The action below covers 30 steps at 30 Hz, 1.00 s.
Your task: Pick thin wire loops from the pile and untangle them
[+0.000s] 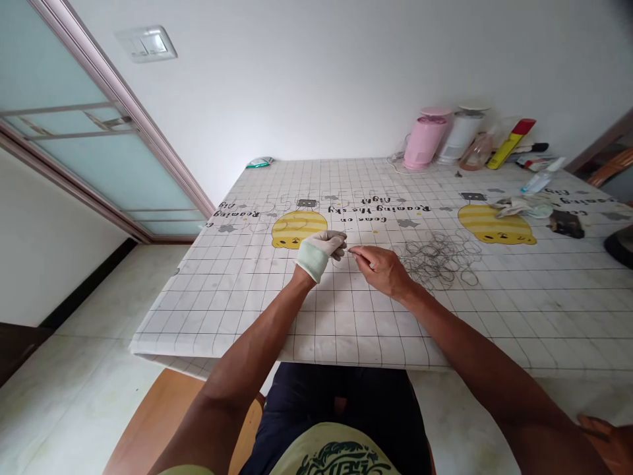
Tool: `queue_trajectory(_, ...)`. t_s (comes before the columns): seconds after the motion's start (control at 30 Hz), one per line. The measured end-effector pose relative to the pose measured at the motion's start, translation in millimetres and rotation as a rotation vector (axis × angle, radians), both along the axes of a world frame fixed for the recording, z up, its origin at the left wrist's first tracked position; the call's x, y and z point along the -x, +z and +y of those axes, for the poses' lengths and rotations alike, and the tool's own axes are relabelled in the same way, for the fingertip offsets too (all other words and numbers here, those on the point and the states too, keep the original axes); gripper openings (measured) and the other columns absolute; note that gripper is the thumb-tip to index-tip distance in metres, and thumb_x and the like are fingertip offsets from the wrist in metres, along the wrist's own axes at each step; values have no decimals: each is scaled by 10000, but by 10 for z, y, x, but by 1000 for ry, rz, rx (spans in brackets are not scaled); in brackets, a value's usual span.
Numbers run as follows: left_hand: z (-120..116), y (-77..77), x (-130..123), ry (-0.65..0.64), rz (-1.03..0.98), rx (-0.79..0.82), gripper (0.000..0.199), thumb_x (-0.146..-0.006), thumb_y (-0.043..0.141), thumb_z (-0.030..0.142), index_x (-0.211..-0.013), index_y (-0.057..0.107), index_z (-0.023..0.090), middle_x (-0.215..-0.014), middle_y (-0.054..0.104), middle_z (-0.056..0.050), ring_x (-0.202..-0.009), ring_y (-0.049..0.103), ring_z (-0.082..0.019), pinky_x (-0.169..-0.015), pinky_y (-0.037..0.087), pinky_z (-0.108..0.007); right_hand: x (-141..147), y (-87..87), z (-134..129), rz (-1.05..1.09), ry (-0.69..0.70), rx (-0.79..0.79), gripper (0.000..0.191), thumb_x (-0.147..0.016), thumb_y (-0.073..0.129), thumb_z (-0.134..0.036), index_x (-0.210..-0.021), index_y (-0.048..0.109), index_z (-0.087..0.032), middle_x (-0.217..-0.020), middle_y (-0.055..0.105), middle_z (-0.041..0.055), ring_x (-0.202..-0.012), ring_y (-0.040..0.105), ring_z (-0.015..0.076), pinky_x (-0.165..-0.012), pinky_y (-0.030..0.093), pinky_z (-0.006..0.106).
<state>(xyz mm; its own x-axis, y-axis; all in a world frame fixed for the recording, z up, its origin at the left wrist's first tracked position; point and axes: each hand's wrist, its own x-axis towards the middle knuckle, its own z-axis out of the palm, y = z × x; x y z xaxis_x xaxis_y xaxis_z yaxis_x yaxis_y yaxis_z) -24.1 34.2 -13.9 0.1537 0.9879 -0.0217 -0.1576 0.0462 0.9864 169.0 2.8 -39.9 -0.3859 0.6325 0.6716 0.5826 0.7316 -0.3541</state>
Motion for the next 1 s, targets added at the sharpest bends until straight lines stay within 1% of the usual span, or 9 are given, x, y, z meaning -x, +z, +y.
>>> queue_trajectory(0.07, -17, 31, 6, -7, 13, -15, 185, -902, 667, 266, -993, 741, 123, -849, 717, -55, -653, 631, -121, -602, 520, -256, -27, 32, 5, 60, 21, 37, 211, -1048, 553, -202, -1140, 741, -229, -968, 795, 50, -816, 734, 188, -744, 569, 321)
queue_trajectory(0.2, -65, 109, 36, 64, 87, -7, 299, -937, 680, 398, -1061, 742, 134, -1010, 753, -101, -806, 687, -162, -712, 566, -283, -115, 98, 33, 59, -36, 14, 224, -1045, 546, -198, -1132, 750, -216, -862, 780, 41, -742, 720, 191, -708, 567, 332)
queue_trajectory(0.27, -96, 127, 37, 67, 146, 23, 354, -953, 666, 465, -1039, 737, 129, -1015, 758, -116, -802, 693, -172, -686, 557, -283, -154, 106, 52, 30, -84, -21, 233, -1040, 542, -184, -1138, 752, -205, -843, 777, 45, -737, 716, 196, -712, 562, 340)
queue_trajectory(0.33, -134, 117, 9, -18, 196, 72, 436, -954, 658, 547, -997, 737, 121, -952, 762, -122, -741, 690, -174, -626, 530, -282, -181, 92, 72, 1, -132, -55, 232, -1036, 548, -177, -1140, 753, -200, -854, 783, 56, -745, 718, 202, -715, 557, 344)
queue_trajectory(0.43, -202, 77, -107, -206, 256, 173, 497, -922, 685, 616, -914, 739, 122, -793, 746, -104, -625, 659, -166, -552, 480, -280, -189, 50, 94, -26, -196, -100, 225, -1034, 551, -176, -1132, 753, -192, -874, 792, 73, -742, 717, 204, -702, 543, 338)
queue_trajectory(0.53, -267, 65, -269, -258, 304, 276, 413, -950, 674, 517, -763, 698, 150, -617, 668, -50, -498, 576, -135, -496, 424, -270, -157, 28, 87, -2, -240, -108, 221, -1029, 552, -180, -1129, 748, -198, -857, 789, 64, -696, 701, 186, -669, 521, 316)
queue_trajectory(0.7, -313, 99, -385, -190, 301, 346, 360, -956, 609, 326, -634, 646, 168, -529, 593, -26, -425, 501, -115, -454, 364, -267, -57, 56, 31, 62, -260, -53, 204, -985, 561, -177, -1080, 740, -195, -781, 762, 38, -620, 660, 171, -617, 485, 297)
queue_trajectory(0.9, -283, -27, -329, -75, 177, 397, 342, -944, 572, 283, -624, 626, 177, -531, 578, -24, -444, 447, -104, -455, 315, -255, -7, 70, 14, 101, -312, 23, 158, -948, 553, -172, -993, 698, -214, -716, 717, 12, -555, 591, 149, -578, 438, 282)
queue_trajectory(1.0, -283, -72, -347, -90, 232, 379, 340, -957, 567, 313, -651, 634, 180, -535, 577, -20, -446, 457, -109, -458, 329, -254, -26, 77, 23, 108, -319, 77, 102, -939, 568, -183, -949, 662, -218, -643, 654, -11, -524, 548, 144, -536, 394, 274)
